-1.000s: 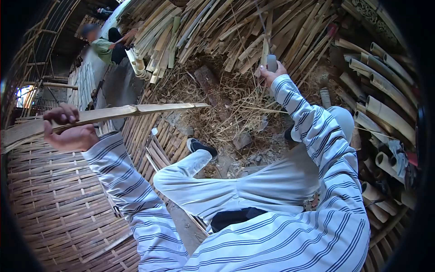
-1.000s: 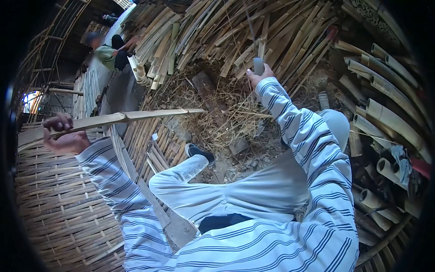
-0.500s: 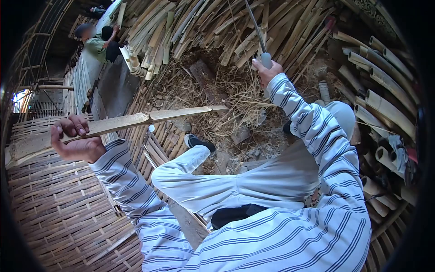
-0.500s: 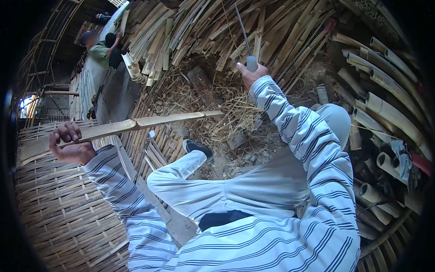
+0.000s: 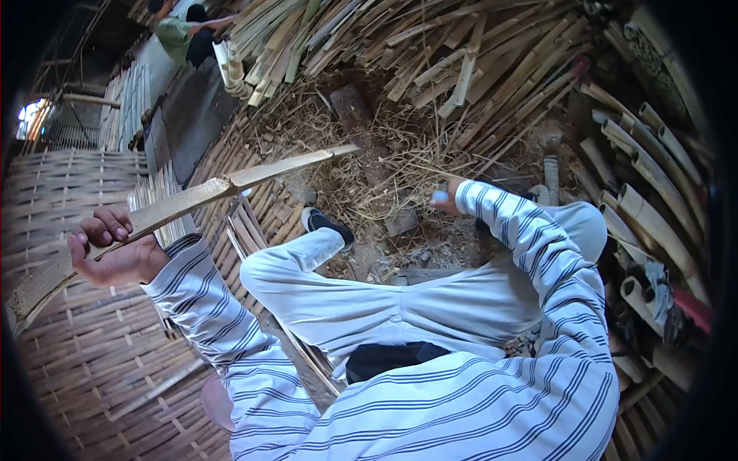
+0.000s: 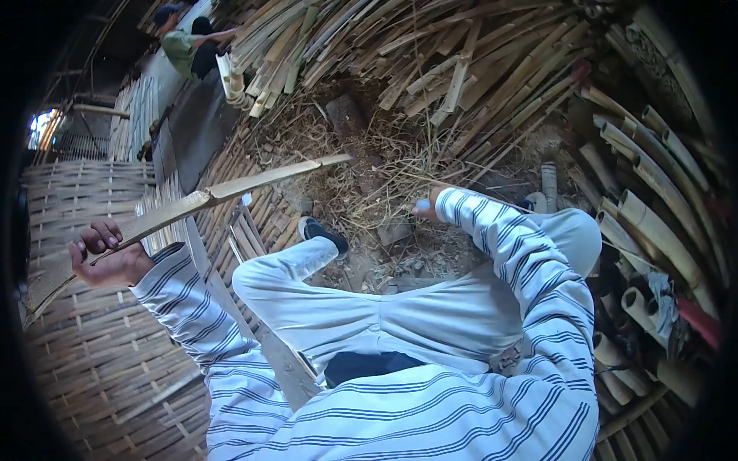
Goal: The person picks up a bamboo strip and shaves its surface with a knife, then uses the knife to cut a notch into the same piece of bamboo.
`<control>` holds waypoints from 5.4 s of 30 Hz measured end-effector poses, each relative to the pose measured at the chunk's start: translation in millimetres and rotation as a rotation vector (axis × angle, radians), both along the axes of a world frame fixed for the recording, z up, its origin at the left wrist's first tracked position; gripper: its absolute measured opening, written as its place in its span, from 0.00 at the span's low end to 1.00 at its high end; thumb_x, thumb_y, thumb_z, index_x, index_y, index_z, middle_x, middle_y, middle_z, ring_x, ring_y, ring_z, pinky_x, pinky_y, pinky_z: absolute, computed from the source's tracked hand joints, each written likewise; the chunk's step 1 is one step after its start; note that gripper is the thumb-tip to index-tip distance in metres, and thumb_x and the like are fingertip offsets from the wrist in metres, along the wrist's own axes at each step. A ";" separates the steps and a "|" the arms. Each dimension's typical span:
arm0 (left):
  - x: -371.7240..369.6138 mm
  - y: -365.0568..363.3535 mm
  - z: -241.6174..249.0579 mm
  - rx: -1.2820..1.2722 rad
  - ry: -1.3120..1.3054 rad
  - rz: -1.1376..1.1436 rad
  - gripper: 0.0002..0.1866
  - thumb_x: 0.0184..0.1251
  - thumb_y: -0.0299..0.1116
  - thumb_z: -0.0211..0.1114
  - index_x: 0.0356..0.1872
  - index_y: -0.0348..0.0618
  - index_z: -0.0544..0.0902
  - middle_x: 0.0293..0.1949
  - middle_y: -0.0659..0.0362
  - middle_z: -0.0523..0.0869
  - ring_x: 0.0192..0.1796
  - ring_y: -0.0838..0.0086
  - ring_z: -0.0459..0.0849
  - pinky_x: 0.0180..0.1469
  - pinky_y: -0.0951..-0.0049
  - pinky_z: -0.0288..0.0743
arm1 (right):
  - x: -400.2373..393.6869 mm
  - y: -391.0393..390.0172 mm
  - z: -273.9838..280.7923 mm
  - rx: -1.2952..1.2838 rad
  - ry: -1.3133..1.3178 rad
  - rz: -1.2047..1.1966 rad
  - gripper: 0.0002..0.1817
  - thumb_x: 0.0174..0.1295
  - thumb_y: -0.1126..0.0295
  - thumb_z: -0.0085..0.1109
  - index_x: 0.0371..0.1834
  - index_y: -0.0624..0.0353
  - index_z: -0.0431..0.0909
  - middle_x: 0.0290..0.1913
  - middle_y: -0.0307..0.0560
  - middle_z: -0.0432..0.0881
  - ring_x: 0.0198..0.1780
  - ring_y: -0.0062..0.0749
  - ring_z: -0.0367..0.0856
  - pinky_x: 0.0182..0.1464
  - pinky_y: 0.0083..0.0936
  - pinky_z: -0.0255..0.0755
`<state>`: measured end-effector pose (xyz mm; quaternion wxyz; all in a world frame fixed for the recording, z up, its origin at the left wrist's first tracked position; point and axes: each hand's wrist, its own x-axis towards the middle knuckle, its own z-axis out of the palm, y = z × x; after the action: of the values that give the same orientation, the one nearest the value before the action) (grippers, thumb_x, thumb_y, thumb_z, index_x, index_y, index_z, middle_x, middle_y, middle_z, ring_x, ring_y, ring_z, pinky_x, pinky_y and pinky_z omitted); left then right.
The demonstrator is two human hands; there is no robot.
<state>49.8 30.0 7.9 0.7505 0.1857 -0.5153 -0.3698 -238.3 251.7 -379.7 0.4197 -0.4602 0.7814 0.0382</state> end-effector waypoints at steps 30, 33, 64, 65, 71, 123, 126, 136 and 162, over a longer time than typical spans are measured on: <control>116.0 -24.0 -36.5 -0.011 0.050 0.325 0.13 0.55 0.40 0.58 0.20 0.47 0.66 0.14 0.65 0.56 0.14 0.80 0.53 0.17 0.77 0.46 | -27.4 -47.0 -43.7 0.090 0.159 -0.559 0.39 0.58 0.35 0.48 0.44 0.68 0.80 0.41 0.61 0.83 0.44 0.49 0.82 0.48 0.37 0.73; 106.9 -17.0 -38.4 -0.032 0.017 0.347 0.13 0.57 0.41 0.57 0.20 0.46 0.67 0.14 0.64 0.56 0.13 0.80 0.53 0.17 0.77 0.45 | -43.3 -47.6 -39.6 -0.007 0.125 -0.735 0.39 0.56 0.36 0.51 0.44 0.69 0.80 0.40 0.60 0.83 0.42 0.48 0.83 0.47 0.37 0.73; -63.6 14.0 -20.8 0.032 -0.117 -0.154 0.16 0.56 0.39 0.50 0.16 0.53 0.55 0.14 0.67 0.54 0.14 0.83 0.54 0.16 0.80 0.44 | 81.8 -7.1 25.6 -0.452 -0.324 -0.735 0.26 0.55 0.47 0.59 0.43 0.62 0.79 0.37 0.58 0.83 0.40 0.50 0.83 0.47 0.38 0.75; -68.9 13.4 -20.3 0.024 -0.129 -0.127 0.16 0.56 0.39 0.51 0.15 0.53 0.55 0.14 0.68 0.54 0.14 0.83 0.53 0.16 0.80 0.44 | 88.9 -8.8 26.4 -0.418 -0.341 -0.708 0.26 0.54 0.47 0.58 0.43 0.61 0.79 0.37 0.59 0.83 0.41 0.51 0.82 0.48 0.38 0.75; -75.4 10.4 -22.4 0.022 -0.128 -0.118 0.15 0.56 0.39 0.50 0.16 0.52 0.56 0.14 0.68 0.54 0.14 0.84 0.53 0.16 0.81 0.45 | 108.5 -20.1 49.8 -0.547 -0.362 -0.525 0.21 0.52 0.54 0.59 0.41 0.61 0.79 0.36 0.63 0.82 0.42 0.56 0.81 0.48 0.40 0.75; -61.3 -15.4 -23.7 0.013 -0.074 -0.225 0.12 0.56 0.37 0.51 0.19 0.50 0.59 0.13 0.68 0.55 0.13 0.84 0.52 0.14 0.82 0.47 | 139.3 -48.7 15.9 -0.428 -0.287 -0.652 0.26 0.53 0.47 0.61 0.35 0.65 0.81 0.32 0.59 0.83 0.37 0.50 0.83 0.44 0.37 0.76; -60.6 -15.9 -24.1 0.016 -0.073 -0.220 0.11 0.55 0.37 0.51 0.20 0.50 0.60 0.13 0.68 0.55 0.13 0.85 0.52 0.13 0.83 0.47 | 135.5 -50.5 29.5 -0.377 -0.319 -0.641 0.29 0.53 0.48 0.61 0.42 0.68 0.79 0.39 0.64 0.82 0.45 0.54 0.81 0.51 0.39 0.74; -57.2 -17.5 -24.7 0.011 -0.073 -0.202 0.14 0.56 0.37 0.52 0.18 0.51 0.57 0.14 0.68 0.54 0.12 0.85 0.52 0.13 0.83 0.48 | 133.9 -52.8 37.1 -0.321 -0.336 -0.641 0.30 0.54 0.48 0.60 0.46 0.67 0.78 0.43 0.66 0.81 0.50 0.55 0.79 0.55 0.40 0.72; -62.7 -7.9 -21.3 0.036 -0.021 -0.272 0.14 0.56 0.34 0.54 0.18 0.51 0.57 0.13 0.68 0.55 0.13 0.85 0.52 0.14 0.83 0.47 | 131.5 -48.7 32.7 -0.348 -0.305 -0.633 0.30 0.52 0.45 0.61 0.41 0.65 0.80 0.41 0.65 0.82 0.48 0.56 0.80 0.53 0.41 0.72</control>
<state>-12.8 22.1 -13.4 0.6845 0.1316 -0.5369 -0.4753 -106.9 203.0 -347.0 0.4378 -0.2612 0.8081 -0.2952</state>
